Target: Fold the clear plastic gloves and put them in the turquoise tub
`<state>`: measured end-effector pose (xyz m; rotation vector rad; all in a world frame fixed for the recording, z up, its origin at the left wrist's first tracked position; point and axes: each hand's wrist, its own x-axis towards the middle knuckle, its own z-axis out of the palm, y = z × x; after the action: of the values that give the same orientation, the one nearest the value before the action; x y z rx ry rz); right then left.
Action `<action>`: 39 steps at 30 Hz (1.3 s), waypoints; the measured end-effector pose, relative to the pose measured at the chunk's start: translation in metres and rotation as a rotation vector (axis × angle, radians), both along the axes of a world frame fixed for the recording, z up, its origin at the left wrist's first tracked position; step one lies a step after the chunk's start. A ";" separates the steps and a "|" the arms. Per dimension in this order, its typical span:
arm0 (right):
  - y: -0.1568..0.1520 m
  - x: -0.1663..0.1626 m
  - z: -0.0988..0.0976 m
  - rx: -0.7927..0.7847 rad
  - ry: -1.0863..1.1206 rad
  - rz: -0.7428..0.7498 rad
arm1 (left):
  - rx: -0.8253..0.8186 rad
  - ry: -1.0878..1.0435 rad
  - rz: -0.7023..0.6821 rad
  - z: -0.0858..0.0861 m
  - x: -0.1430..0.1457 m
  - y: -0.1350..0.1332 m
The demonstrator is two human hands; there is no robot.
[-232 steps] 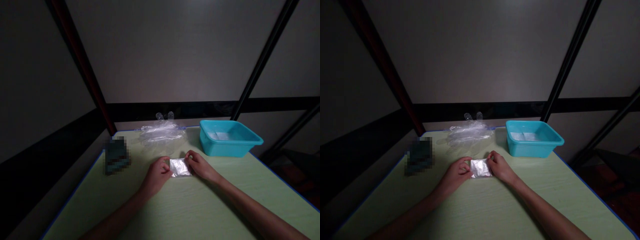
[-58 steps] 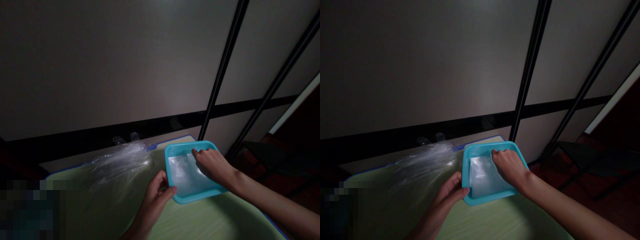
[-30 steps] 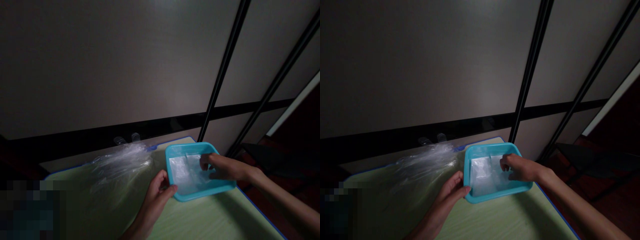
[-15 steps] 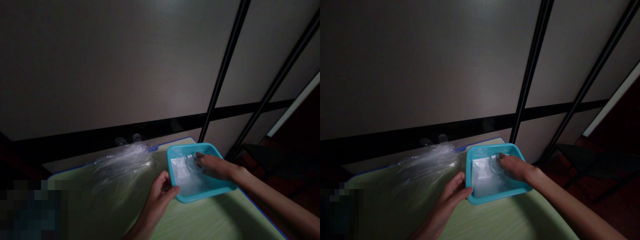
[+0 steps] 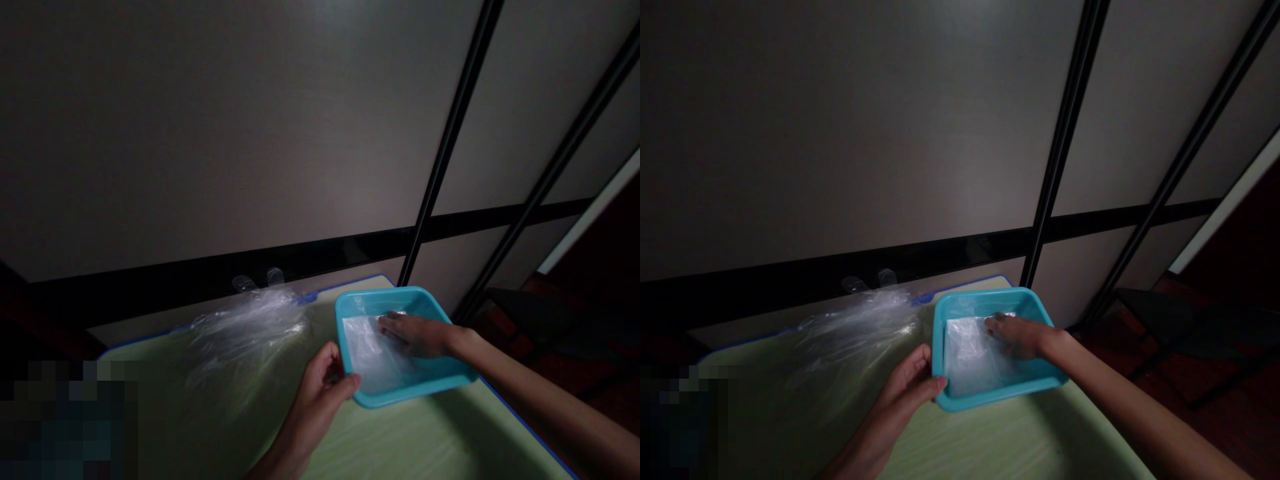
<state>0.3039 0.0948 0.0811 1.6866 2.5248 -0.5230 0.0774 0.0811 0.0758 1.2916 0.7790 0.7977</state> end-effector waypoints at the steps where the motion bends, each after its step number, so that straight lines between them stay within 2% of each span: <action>1: 0.000 0.000 0.003 -0.004 0.006 0.005 | -0.004 -0.001 0.002 0.000 0.000 0.001; 9: -0.016 0.009 0.037 -0.026 0.021 -0.054 | -0.027 0.021 0.038 -0.002 0.001 0.006; 17: -0.049 0.007 0.056 0.011 0.125 -0.061 | -0.024 -0.017 0.093 -0.013 0.003 0.010; 20: -0.060 0.000 0.054 0.021 0.173 -0.039 | -0.023 -0.036 0.094 -0.019 0.007 0.012; 24: -0.059 -0.001 0.039 0.099 0.189 -0.012 | -0.022 -0.035 0.094 -0.022 0.012 0.013; 27: -0.053 0.007 0.029 0.165 0.160 -0.035 | -0.014 -0.011 0.111 -0.018 0.011 0.011; 30: -0.050 0.010 0.030 0.236 0.114 -0.076 | -0.001 0.004 0.140 -0.011 -0.002 0.006; 32: -0.050 -0.003 0.036 0.306 0.127 -0.070 | 0.013 0.008 0.172 -0.009 -0.017 0.002; 35: -0.045 -0.050 0.044 0.434 0.190 0.012 | 0.031 0.023 0.245 -0.012 -0.045 -0.005; 37: -0.032 -0.093 0.038 0.432 0.150 0.064 | 0.039 0.039 0.306 -0.020 -0.063 -0.009; 39: -0.011 -0.135 0.022 0.414 0.090 0.041 | 0.049 0.056 0.363 -0.030 -0.080 -0.014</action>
<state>0.1691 0.0833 0.1028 1.7561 2.8797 -0.0722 -0.0022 0.0674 0.0459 1.2356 1.0626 1.0785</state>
